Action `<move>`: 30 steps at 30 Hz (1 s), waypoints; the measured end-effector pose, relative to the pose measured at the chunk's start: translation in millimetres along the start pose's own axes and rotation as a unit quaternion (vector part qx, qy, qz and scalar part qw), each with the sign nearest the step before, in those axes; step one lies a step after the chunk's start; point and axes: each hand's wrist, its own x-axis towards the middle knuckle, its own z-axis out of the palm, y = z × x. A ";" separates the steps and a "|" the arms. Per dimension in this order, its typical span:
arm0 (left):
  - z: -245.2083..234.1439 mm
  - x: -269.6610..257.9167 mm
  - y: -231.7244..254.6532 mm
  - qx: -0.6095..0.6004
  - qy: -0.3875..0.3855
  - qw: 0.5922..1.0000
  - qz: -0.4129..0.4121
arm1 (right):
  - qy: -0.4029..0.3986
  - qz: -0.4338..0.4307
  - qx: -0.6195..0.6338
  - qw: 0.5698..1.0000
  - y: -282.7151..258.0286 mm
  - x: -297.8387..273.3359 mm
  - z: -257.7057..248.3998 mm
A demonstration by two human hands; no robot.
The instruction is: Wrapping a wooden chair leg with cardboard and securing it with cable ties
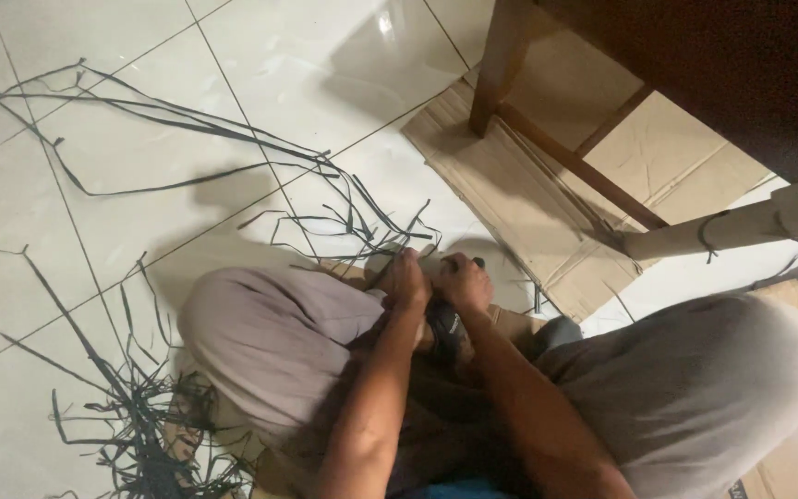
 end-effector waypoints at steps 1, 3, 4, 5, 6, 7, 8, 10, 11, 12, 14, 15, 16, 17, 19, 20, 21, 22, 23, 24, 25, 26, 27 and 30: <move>-11.1 2.2 2.8 -0.002 -0.002 1.000 0.001 | 0.002 0.002 -0.001 1.000 2.6 2.2 -2.2; -29.4 5.6 12.3 0.058 -0.133 0.989 -0.027 | -0.009 -0.037 -0.006 0.999 11.8 6.3 -9.8; -43.2 0.6 21.1 0.056 -0.135 0.989 -0.023 | -0.006 -0.034 -0.007 0.999 12.0 4.3 -11.6; -57.0 -4.5 29.8 0.083 -0.152 0.985 -0.013 | 0.000 -0.033 0.023 0.999 12.4 2.2 -13.6; -71.3 -10.6 37.3 0.111 -0.167 0.980 -0.003 | 0.005 -0.033 0.053 0.998 12.8 -0.7 -14.9; -62.6 -1.7 34.9 0.109 -0.169 0.980 -0.001 | 0.008 -0.031 0.052 0.998 12.8 -1.7 -18.8; -53.0 4.6 31.5 0.160 -0.149 0.975 0.036 | 0.009 -0.046 0.075 0.996 14.3 -4.1 -22.2; -40.8 5.6 30.6 0.208 -0.130 0.967 0.071 | 0.009 -0.059 0.094 0.994 20.9 -5.6 -23.0; -38.6 0.3 33.5 0.202 -0.012 0.972 0.118 | 0.003 -0.059 0.125 0.990 26.2 -4.7 -21.0; -37.1 -3.6 36.8 0.192 0.109 0.962 0.162 | -0.003 -0.059 0.156 0.986 30.7 -2.7 -19.1; -60.4 -15.2 70.3 0.142 0.164 0.955 0.202 | -0.005 -0.037 0.228 0.973 23.8 -8.1 -22.3; -72.2 -21.1 87.2 0.093 0.217 0.941 0.240 | -0.007 -0.016 0.302 0.953 20.7 -11.1 -23.9; -77.5 -23.2 102.8 0.093 0.216 0.942 0.241 | -0.007 -0.015 0.302 0.953 16.4 -12.3 -29.1; -82.9 -25.7 118.7 0.042 0.218 0.945 0.242 | 0.002 0.010 0.373 0.928 12.3 -13.8 -34.8; -101.9 -31.6 151.2 -0.010 0.223 0.943 0.246 | 0.013 0.030 0.444 0.896 5.2 -8.6 -43.0; -114.5 -37.6 167.0 -0.183 0.115 0.962 0.167 | 0.048 0.038 0.436 0.898 3.8 -3.6 -45.3; -126.8 -43.8 183.1 -0.346 0.001 0.935 0.078 | 0.083 0.047 0.427 0.899 2.7 1.4 -47.9; -137.3 -49.0 197.4 -0.345 0.000 0.935 0.082 | 0.085 0.047 0.430 0.898 -3.9 -6.3 -58.4; -147.5 -54.6 211.6 -0.501 -0.027 0.865 0.027 | 0.077 -0.004 0.491 0.867 -10.1 -14.1 -68.8; -157.2 -61.3 226.1 -0.641 -0.056 0.765 -0.029 | 0.070 -0.054 0.549 0.831 -15.5 -22.8 -79.6; -156.3 -60.0 227.2 -0.640 -0.060 0.766 -0.026 | 0.074 -0.054 0.551 0.829 -20.4 -25.8 -84.2; -154.9 -58.7 229.3 -0.689 -0.063 0.721 -0.047 | 0.054 -0.063 0.590 0.803 -24.9 -28.2 -89.6; -153.4 -57.5 231.4 -0.734 -0.067 0.672 -0.069 | 0.034 -0.072 0.628 0.774 -29.2 -30.8 -95.0; -139.7 -50.6 226.2 -0.741 -0.060 0.662 -0.091 | -0.028 -0.092 0.592 0.800 -15.3 -34.3 -100.2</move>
